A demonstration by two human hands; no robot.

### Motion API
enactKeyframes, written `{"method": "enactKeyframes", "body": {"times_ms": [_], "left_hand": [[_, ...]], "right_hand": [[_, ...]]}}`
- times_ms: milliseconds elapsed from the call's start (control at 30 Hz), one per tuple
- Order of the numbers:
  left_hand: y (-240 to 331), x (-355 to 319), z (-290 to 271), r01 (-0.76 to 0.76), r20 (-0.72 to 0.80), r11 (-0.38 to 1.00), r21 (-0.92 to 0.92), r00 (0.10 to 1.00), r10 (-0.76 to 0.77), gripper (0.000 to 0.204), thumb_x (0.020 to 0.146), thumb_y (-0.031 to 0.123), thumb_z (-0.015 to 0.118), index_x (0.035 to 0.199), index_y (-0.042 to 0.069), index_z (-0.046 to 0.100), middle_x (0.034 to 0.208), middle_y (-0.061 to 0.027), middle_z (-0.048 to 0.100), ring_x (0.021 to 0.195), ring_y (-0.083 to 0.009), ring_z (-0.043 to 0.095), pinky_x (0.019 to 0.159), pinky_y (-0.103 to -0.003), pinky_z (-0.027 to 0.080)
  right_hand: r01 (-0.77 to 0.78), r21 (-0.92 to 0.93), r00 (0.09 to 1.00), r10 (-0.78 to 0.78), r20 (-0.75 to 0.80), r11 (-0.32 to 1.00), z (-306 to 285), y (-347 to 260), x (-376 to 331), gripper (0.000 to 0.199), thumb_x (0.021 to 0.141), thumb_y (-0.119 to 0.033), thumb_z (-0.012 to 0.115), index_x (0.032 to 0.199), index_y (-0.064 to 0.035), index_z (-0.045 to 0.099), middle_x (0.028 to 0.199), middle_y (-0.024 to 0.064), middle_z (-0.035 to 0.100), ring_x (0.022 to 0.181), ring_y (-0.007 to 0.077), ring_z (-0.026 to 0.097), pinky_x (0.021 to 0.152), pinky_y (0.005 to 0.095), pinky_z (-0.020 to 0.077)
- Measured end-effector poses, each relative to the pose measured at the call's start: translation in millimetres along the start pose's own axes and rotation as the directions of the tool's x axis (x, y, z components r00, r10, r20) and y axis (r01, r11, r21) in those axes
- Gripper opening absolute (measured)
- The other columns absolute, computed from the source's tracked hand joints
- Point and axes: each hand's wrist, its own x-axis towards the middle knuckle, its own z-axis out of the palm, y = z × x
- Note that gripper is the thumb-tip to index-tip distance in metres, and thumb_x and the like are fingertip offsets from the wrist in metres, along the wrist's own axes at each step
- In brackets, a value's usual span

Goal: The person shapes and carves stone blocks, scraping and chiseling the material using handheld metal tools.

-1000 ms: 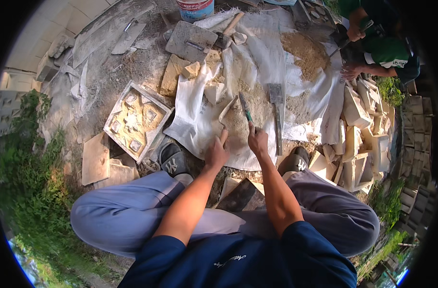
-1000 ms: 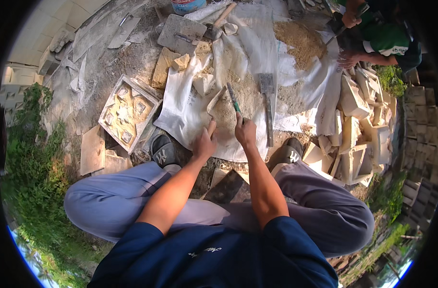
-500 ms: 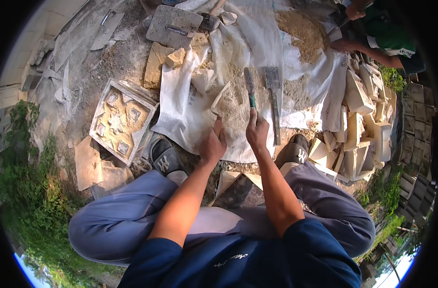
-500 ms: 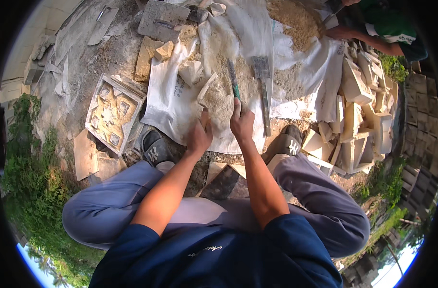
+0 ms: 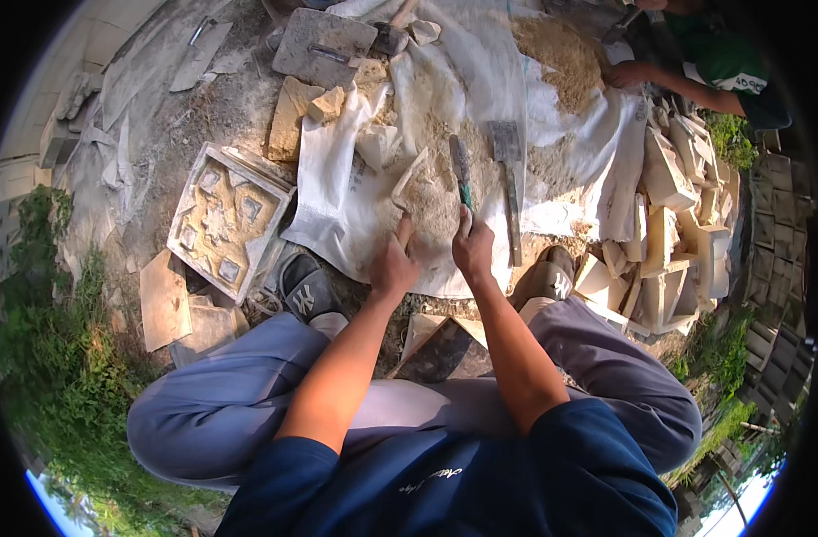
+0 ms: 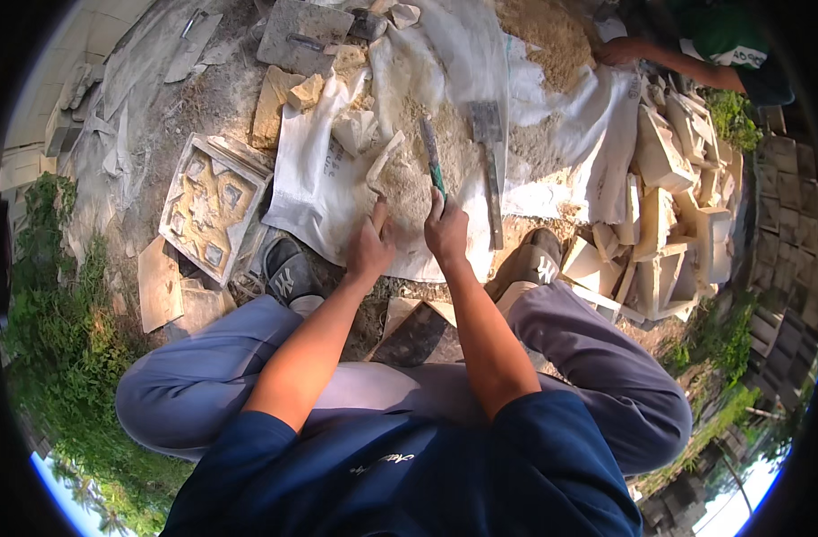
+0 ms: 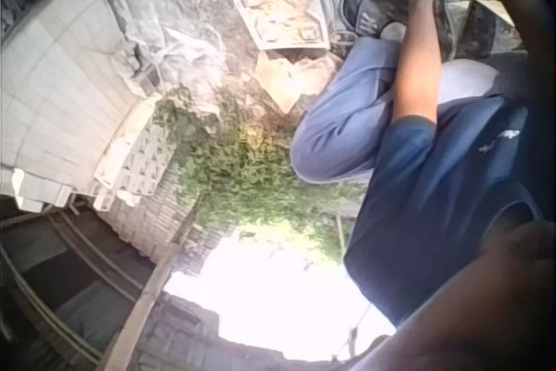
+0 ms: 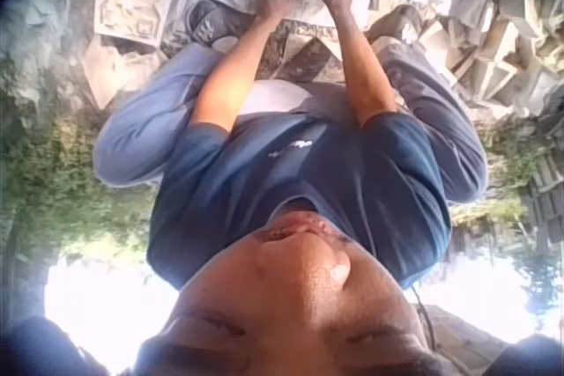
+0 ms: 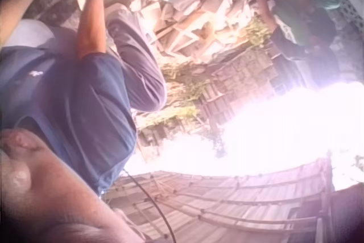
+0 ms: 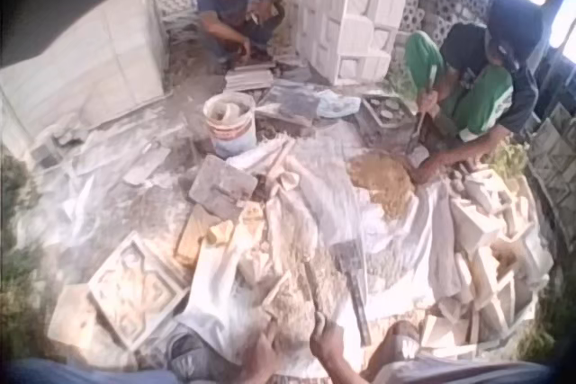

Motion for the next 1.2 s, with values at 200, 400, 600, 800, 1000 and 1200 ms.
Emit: {"method": "enactKeyframes", "body": {"times_ms": [200,400,600,800,1000,1200], "left_hand": [[-10,3,-4,-0.061,-0.048,0.998,-0.006,0.997,0.061,0.037,0.093,0.034,0.055,0.099,-0.002,0.056,0.09,-0.0273,0.064,0.086,-0.0464,0.063,0.073,-0.053,0.049],[-2,-1,-5,0.02,0.009,1.0,-0.002,1.0,-0.02,0.037,0.094,0.034,0.054,0.1,-0.002,0.056,0.091,-0.0264,0.064,0.086,-0.0462,0.063,0.073,-0.053,0.049],[-3,2,-5,-0.005,-0.006,1.0,-0.024,1.0,0.005,0.038,0.094,0.036,0.053,0.101,-0.001,0.056,0.089,-0.0274,0.064,0.086,-0.048,0.062,0.074,-0.054,0.049],[-8,1,1,-0.036,-0.028,0.999,0.019,0.999,0.037,0.035,0.094,0.034,0.053,0.114,0.006,0.055,0.089,-0.0236,0.064,0.087,-0.0457,0.063,0.075,-0.052,0.05],[5,2,-7,-0.061,-0.001,0.998,-0.013,0.998,0.061,0.036,0.094,0.036,0.053,0.108,0.003,0.057,0.091,-0.0269,0.064,0.089,-0.0482,0.061,0.076,-0.055,0.048],[-1,-1,-8,0.008,0.047,1.0,0.001,0.999,-0.008,0.04,0.094,0.038,0.053,0.11,0.001,0.054,0.095,-0.0269,0.064,0.089,-0.0461,0.064,0.076,-0.053,0.051]], "right_hand": [[-0.206,-0.193,0.943,0.247,0.222,0.959,-1,-9,6,0.062,0.098,-0.048,0.05,0.07,0.007,0.058,0.062,0.0269,0.057,0.053,0.0365,0.055,0.054,0.0464,0.0402],[0.052,0.029,0.998,-0.053,0.02,0.998,2,-18,-8,0.057,0.103,-0.039,0.043,0.065,0.0043,0.049,0.053,0.0164,0.048,0.051,0.0276,0.037,0.052,0.0441,0.0328],[-0.202,-0.233,0.956,0.243,0.162,0.951,1,7,4,0.07,0.099,-0.052,0.045,0.063,0.0069,0.056,0.056,0.0242,0.054,0.052,0.0352,0.051,0.055,0.0481,0.0395],[0.058,0.048,0.998,-0.06,0.029,0.997,-1,-19,-5,0.052,0.1,-0.036,0.05,0.07,0.0058,0.055,0.056,0.0257,0.049,0.049,0.0335,0.046,0.052,0.0464,0.0373],[-0.175,-0.242,0.961,0.219,0.17,0.954,-1,-3,-1,0.063,0.099,-0.046,0.048,0.066,0.0062,0.058,0.062,0.0284,0.056,0.056,0.0437,0.054,0.056,0.0491,0.0402],[-0.032,-0.017,0.997,0.033,0.072,0.999,2,-26,-11,0.057,0.1,-0.039,0.049,0.068,0.0069,0.059,0.063,0.0289,0.057,0.059,0.0447,0.056,0.056,0.0486,0.041]]}}
